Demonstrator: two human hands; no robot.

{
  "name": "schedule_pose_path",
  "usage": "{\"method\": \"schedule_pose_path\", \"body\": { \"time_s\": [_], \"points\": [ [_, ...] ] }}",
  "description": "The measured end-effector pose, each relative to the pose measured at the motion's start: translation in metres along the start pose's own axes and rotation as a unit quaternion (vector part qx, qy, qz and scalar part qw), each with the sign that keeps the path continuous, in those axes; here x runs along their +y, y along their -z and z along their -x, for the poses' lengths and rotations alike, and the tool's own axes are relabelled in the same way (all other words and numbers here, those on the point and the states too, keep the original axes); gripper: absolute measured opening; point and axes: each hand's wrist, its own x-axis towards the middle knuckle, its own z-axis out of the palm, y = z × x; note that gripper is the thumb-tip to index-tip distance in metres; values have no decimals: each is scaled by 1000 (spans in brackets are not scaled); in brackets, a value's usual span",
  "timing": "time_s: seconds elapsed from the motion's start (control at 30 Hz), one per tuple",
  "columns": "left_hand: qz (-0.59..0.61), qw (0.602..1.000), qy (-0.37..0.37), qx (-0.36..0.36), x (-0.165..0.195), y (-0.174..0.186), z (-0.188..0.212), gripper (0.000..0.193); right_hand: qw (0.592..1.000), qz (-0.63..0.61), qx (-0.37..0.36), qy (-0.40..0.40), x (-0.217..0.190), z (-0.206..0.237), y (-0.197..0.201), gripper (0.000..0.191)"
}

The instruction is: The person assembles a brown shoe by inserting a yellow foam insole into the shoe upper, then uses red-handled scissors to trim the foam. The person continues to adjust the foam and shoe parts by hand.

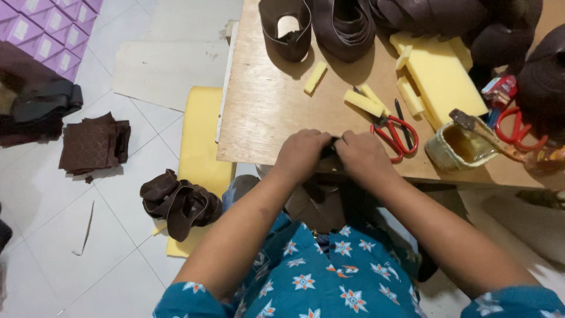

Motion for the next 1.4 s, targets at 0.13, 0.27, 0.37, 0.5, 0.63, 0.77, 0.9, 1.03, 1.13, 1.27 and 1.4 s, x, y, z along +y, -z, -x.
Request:
{"method": "schedule_pose_path", "body": {
  "time_s": [0.13, 0.27, 0.37, 0.5, 0.63, 0.77, 0.9, 1.03, 1.13, 1.27, 1.4],
  "points": [
    [-21, 998, -54, 21, 4, -1, 1, 15, 997, 81, 8, -6, -5, -7, 3, 7],
    [-14, 999, -24, 26, 8, 4, 4, 17, 1000, 8, -23, 7, 3, -13, 8, 8],
    [-5, 1000, -1, 11, 8, 5, 5, 18, 997, -70, -23, 7, 7, -1, 9, 12],
    [-11, 1000, 9, -11, 8, 3, 1, 15, 988, -136, 63, 37, 6, 11, 9, 23],
    [-38, 999, 1, -25, 12, 6, -5, 15, 994, -99, 34, 17, 4, 12, 8, 18],
    [-40, 998, -3, -44, 16, 11, -7, 17, 996, -79, -5, -32, 5, 10, 6, 13],
    [-33, 999, 10, -30, 17, 14, -6, 20, 977, -179, -15, -118, 9, 4, 7, 27],
    [-15, 998, 43, -35, 17, 17, -12, 21, 959, -203, -80, -181, 21, -3, 19, 24],
    [22, 997, 58, -52, 20, 19, -15, 31, 957, -212, -79, -180, 25, -9, 24, 33],
    [25, 996, 71, -47, 22, 17, -18, 29, 960, -212, -90, -159, 26, -13, 18, 44],
    [28, 992, 116, -45, 18, 10, -19, 38, 971, -131, -117, -161, 30, -12, 9, 24]
  ]
}}
